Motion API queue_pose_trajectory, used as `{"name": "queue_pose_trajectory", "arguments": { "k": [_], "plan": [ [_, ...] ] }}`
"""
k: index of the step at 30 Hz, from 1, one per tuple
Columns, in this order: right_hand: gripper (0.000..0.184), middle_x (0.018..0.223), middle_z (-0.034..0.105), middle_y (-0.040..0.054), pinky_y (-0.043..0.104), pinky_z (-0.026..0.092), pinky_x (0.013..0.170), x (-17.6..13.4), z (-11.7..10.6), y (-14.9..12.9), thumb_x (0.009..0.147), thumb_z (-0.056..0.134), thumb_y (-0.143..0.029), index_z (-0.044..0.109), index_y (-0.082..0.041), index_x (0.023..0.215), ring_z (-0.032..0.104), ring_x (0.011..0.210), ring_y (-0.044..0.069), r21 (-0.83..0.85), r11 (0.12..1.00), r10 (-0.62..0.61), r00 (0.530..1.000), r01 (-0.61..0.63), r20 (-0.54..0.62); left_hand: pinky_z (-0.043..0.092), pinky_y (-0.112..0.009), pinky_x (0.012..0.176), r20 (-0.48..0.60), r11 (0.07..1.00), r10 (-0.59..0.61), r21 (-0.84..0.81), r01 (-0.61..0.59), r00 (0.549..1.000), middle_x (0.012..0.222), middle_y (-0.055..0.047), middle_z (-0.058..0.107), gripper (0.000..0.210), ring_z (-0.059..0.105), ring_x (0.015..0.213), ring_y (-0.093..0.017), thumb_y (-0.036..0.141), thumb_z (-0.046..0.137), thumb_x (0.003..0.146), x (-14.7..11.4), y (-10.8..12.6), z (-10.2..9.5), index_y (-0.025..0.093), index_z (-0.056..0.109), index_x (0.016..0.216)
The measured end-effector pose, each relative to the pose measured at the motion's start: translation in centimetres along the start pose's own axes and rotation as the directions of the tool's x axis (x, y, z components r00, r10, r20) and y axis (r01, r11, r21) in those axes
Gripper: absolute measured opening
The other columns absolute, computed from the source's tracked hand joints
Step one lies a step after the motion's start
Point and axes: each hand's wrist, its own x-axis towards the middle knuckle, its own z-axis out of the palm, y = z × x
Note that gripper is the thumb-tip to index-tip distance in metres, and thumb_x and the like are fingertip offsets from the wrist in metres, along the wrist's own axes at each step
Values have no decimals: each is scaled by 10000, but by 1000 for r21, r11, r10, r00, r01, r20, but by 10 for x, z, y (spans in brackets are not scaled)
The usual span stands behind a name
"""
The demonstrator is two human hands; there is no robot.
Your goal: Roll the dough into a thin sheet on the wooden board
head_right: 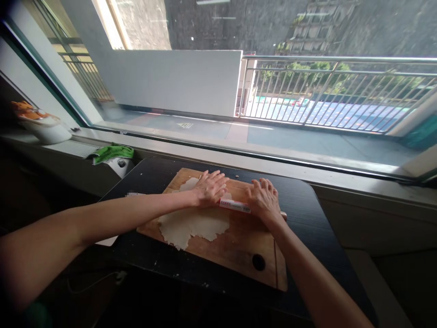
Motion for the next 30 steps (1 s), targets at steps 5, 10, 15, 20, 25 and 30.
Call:
{"name": "queue_pose_trajectory", "arguments": {
  "k": [5, 10, 15, 20, 25, 30],
  "plan": [
    [451, 1389, 592, 114, 490, 321, 1125, -77, 7, 8, 999, 323, -403, 631, -206, 1262, 418, 1370, 289, -83, 964, -263, 958, 254, -118, 329, -528, 1133, -37, 976, 210, -49, -211, 977, 1426, -104, 553, 481, 461, 1341, -317, 514, 445, 960, -58, 12, 10, 238, 572, 1333],
    [431, 1297, 648, 113, 465, 314, 1119, -34, 6, 2, 996, 316, -351, 675, -204, 1184, 470, 1310, 281, -62, 975, -220, 963, 213, -157, 292, -567, 1146, -20, 996, 92, 6, -92, 996, 1440, -114, 544, 515, 420, 1377, -326, 547, 424, 963, -13, 3, 5, 212, 582, 1322],
    [467, 1328, 620, 127, 493, 382, 1057, 13, 7, -1, 983, 320, -408, 640, -196, 1249, 459, 1311, 301, -37, 999, -37, 998, 36, -43, 267, -571, 1156, -18, 998, 18, 68, -17, 1000, 1424, -104, 565, 412, 378, 1414, -295, 387, 375, 1000, 16, 0, 0, 211, 602, 1296],
    [537, 1432, 549, 130, 476, 359, 1105, -61, 10, 15, 998, 282, -472, 577, -180, 1339, 390, 1397, 295, -69, 962, -269, 961, 264, -60, 251, -553, 1171, -23, 968, 249, -21, -249, 968, 1528, -104, 461, 559, 348, 1436, -300, 522, 443, 957, -50, 17, 16, 229, 485, 1431],
    [546, 1470, 517, 117, 480, 369, 1116, -53, 0, 14, 990, 302, -506, 572, -201, 1353, 352, 1432, 303, -55, 974, -219, 975, 221, 37, 189, -550, 1200, 14, 970, 243, -11, -243, 970, 1527, -131, 457, 602, 341, 1441, -310, 546, 415, 961, -31, 14, 8, 178, 488, 1432],
    [524, 1522, 462, 105, 513, 401, 1085, 17, -8, 3, 1007, 240, -464, 579, -259, 1350, 340, 1443, 306, -58, 998, 2, 974, 12, 228, 213, -606, 1171, 151, 996, -83, 3, 84, 985, 1568, -125, 401, 581, 285, 1473, -301, 492, 272, 1006, 37, -3, -5, 181, 435, 1469]
  ]
}}
